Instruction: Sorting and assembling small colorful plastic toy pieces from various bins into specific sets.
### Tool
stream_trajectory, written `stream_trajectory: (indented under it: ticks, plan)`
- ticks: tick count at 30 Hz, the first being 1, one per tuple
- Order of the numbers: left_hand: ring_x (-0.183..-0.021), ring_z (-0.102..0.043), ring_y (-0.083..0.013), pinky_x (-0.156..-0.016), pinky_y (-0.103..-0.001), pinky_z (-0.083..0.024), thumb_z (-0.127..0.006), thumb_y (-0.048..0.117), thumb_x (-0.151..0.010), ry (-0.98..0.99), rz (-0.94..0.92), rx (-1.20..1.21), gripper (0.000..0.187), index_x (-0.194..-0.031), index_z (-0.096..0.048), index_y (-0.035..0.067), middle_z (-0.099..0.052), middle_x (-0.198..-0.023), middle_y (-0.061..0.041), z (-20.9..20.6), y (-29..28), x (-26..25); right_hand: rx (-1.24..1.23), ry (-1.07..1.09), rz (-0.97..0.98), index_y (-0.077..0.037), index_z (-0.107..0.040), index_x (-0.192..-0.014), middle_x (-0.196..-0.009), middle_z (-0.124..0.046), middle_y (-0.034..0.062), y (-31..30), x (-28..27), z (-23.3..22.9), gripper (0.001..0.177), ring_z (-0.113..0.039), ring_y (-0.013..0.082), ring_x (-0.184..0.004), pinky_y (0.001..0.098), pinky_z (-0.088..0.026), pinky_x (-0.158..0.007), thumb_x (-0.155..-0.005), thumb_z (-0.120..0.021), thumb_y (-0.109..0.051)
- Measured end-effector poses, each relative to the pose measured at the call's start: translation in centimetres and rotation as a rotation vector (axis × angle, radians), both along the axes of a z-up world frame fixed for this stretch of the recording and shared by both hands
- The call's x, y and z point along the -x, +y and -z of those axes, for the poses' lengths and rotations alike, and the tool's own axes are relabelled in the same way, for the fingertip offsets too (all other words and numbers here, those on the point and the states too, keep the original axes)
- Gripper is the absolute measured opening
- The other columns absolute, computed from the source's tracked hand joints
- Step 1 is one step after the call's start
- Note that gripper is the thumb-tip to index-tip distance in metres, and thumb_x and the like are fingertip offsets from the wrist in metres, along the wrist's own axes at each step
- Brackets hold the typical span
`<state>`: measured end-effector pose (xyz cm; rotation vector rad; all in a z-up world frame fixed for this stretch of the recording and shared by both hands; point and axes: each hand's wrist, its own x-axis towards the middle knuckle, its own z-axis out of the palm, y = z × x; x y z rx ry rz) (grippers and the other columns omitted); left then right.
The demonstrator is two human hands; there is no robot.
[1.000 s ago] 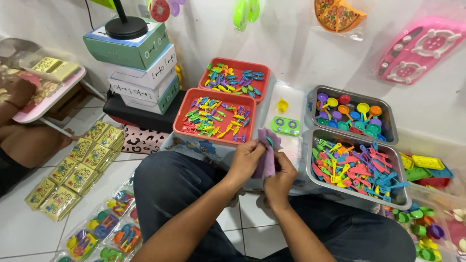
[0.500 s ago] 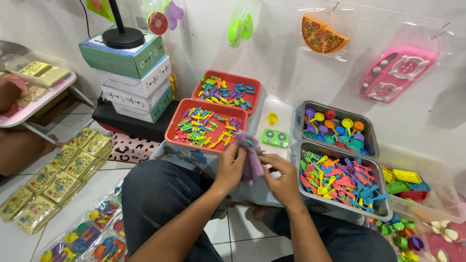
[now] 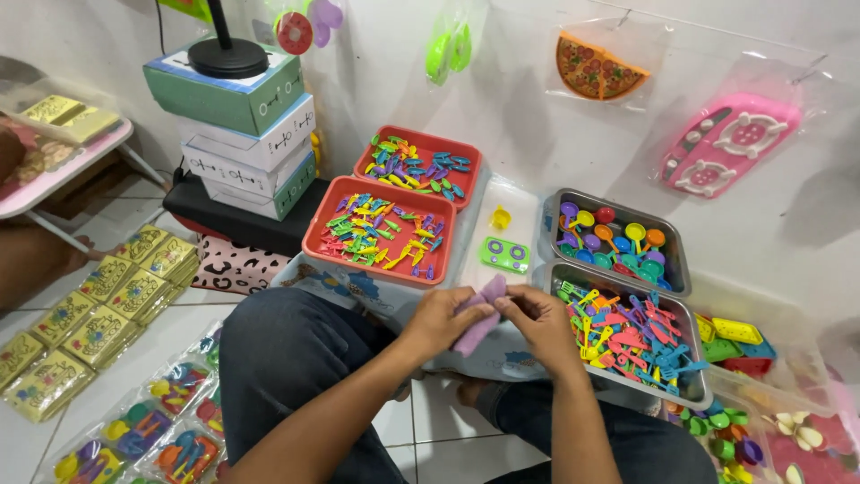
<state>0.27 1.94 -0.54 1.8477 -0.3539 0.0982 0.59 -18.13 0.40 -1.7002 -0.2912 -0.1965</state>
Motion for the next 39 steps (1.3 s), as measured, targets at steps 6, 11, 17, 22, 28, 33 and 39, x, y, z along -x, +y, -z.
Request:
stream_trajectory:
  ticks: [6,11,17,22,28,33,39]
  plan:
    - [-0.058,-0.057,-0.0193,-0.055,-0.032,-0.043,-0.078,0.023,-0.086,0.032,0.124,0.041,0.013,-0.09,-0.07,0.013,-0.059,-0.059,-0.007,-0.4,-0.7,0.5,-0.051,0.13,-0.119,-0.002,-0.082,-0.101,-0.087,-0.078,0.0056,-3.1,0.0,0.0,0.022,-0.066,0.0115,-0.082,0.0341,-0.059,-0.077,-0.08,-0.082,0.004]
    - [-0.057,-0.055,-0.0218,-0.054,-0.033,-0.043,-0.075,0.021,-0.086,0.015,0.145,0.061,0.009,-0.087,-0.071,0.013,-0.059,-0.057,-0.01,-0.7,-1.2,0.1,0.028,0.075,0.092,-0.001,-0.082,-0.089,-0.067,-0.07,0.0075,-3.6,-0.5,-0.7,0.015,-0.061,0.0118,-0.067,0.0309,-0.057,-0.066,-0.075,-0.086,0.004]
    - [-0.057,-0.054,-0.0196,-0.053,-0.031,-0.041,-0.075,0.018,-0.085,0.019,0.064,0.126,0.007,-0.085,-0.071,0.012,-0.058,-0.057,-0.009,-1.4,0.5,-1.2,0.115,-0.08,0.515,-0.016,-0.079,-0.1,-0.084,-0.072,0.0048,-4.5,-5.2,-1.5,0.012,-0.06,0.01,-0.072,0.0263,-0.051,-0.063,-0.09,-0.082,-0.01]
    - [-0.06,-0.056,-0.0105,-0.057,-0.023,-0.043,-0.067,0.02,-0.093,0.313,0.096,0.571,0.009,-0.089,-0.071,0.015,-0.063,-0.066,0.001,-2.1,0.5,0.4,0.415,-0.303,0.687,-0.01,-0.079,-0.102,-0.082,-0.072,0.0126,-6.4,-11.4,-0.3,0.011,-0.065,0.027,-0.073,0.0363,-0.052,-0.066,-0.092,-0.08,-0.014]
    - [-0.086,-0.065,-0.0221,-0.084,-0.034,-0.05,-0.053,0.04,-0.092,0.67,0.079,1.212,0.04,-0.107,-0.066,0.006,-0.069,-0.092,-0.009,-5.6,1.0,1.6,0.97,-0.046,0.566,-0.026,-0.082,-0.096,-0.084,-0.078,-0.0018,-3.6,-17.9,2.7,0.013,-0.075,0.0276,-0.089,0.0392,-0.058,-0.082,-0.088,-0.077,-0.034]
    - [-0.105,-0.069,-0.0275,-0.101,-0.048,-0.052,-0.05,0.077,-0.085,0.809,0.176,1.184,0.073,-0.125,-0.066,0.017,-0.073,-0.114,-0.008,-2.1,1.5,-0.3,1.103,-0.035,0.458,-0.012,-0.083,-0.103,-0.092,-0.079,0.0146,-2.8,-16.8,1.5,0.028,-0.074,0.0405,-0.097,0.051,-0.058,-0.085,-0.092,-0.07,-0.034]
    - [-0.089,-0.069,-0.0293,-0.093,-0.055,-0.057,-0.06,0.029,-0.076,0.807,0.013,1.358,0.042,-0.114,-0.056,0.011,-0.065,-0.096,-0.009,-6.1,2.2,0.7,0.788,-0.279,0.312,-0.014,-0.08,-0.11,-0.095,-0.077,0.0136,-5.6,-10.6,-3.1,0.027,-0.072,0.0348,-0.083,0.0447,-0.058,-0.078,-0.087,-0.081,-0.026]
